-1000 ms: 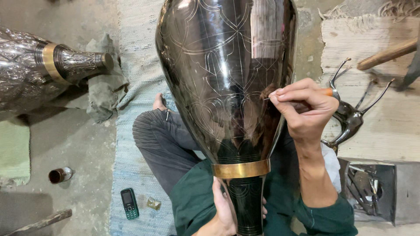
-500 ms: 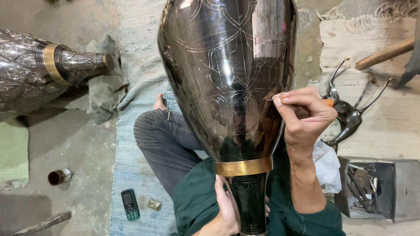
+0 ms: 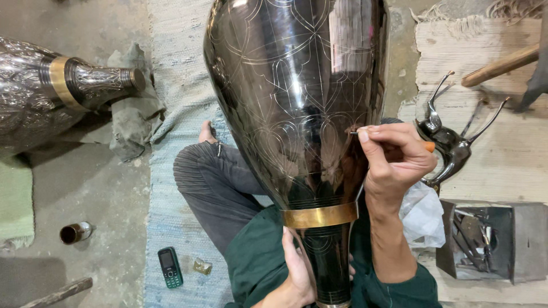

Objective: The person sits on the floor and uses a small hand tool to engrave intricate floral patterns onto the surface of a large, dark metallic vase. The person holds the vase steady with one hand while carefully carving the design with the other.

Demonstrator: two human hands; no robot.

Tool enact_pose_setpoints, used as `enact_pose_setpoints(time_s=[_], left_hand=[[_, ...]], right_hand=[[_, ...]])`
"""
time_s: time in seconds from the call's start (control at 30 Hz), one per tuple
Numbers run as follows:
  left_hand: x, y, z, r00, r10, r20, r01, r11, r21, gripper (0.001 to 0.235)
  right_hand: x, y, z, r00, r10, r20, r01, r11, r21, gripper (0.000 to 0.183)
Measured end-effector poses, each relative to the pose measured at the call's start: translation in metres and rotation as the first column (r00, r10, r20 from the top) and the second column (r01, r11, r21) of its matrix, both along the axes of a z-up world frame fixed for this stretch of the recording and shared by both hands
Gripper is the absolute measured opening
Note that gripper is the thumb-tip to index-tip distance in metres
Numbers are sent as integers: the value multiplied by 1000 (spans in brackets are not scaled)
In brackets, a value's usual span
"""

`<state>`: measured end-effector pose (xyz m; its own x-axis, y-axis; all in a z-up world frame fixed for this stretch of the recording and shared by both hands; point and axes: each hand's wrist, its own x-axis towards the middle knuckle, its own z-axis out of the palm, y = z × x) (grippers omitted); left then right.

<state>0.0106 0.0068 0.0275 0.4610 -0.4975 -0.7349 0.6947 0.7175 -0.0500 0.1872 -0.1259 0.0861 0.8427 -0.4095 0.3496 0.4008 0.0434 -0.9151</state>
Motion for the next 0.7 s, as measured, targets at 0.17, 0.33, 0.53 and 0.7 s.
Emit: enact_pose_setpoints(time_s=[0.17, 0.33, 0.53, 0.7], left_hand=[[0, 1, 1, 994, -8, 105, 8, 1000, 1, 129], [0, 0, 3, 999, -7, 53, 6, 1000, 22, 129], [0, 1, 2, 996, 3, 85, -5, 1000, 26, 130], [2, 1, 5, 999, 18, 44, -18, 1000, 14, 127]], right_hand=[[-2, 4, 1, 1000, -23, -3, 23, 1000, -19, 15], [-6, 2, -1, 998, -58, -21, 56, 996, -66, 15], [-9, 8, 0, 997, -76, -12, 75, 996, -56, 15], [-9, 11, 0, 993, -116, -5, 115, 990, -82, 14]])
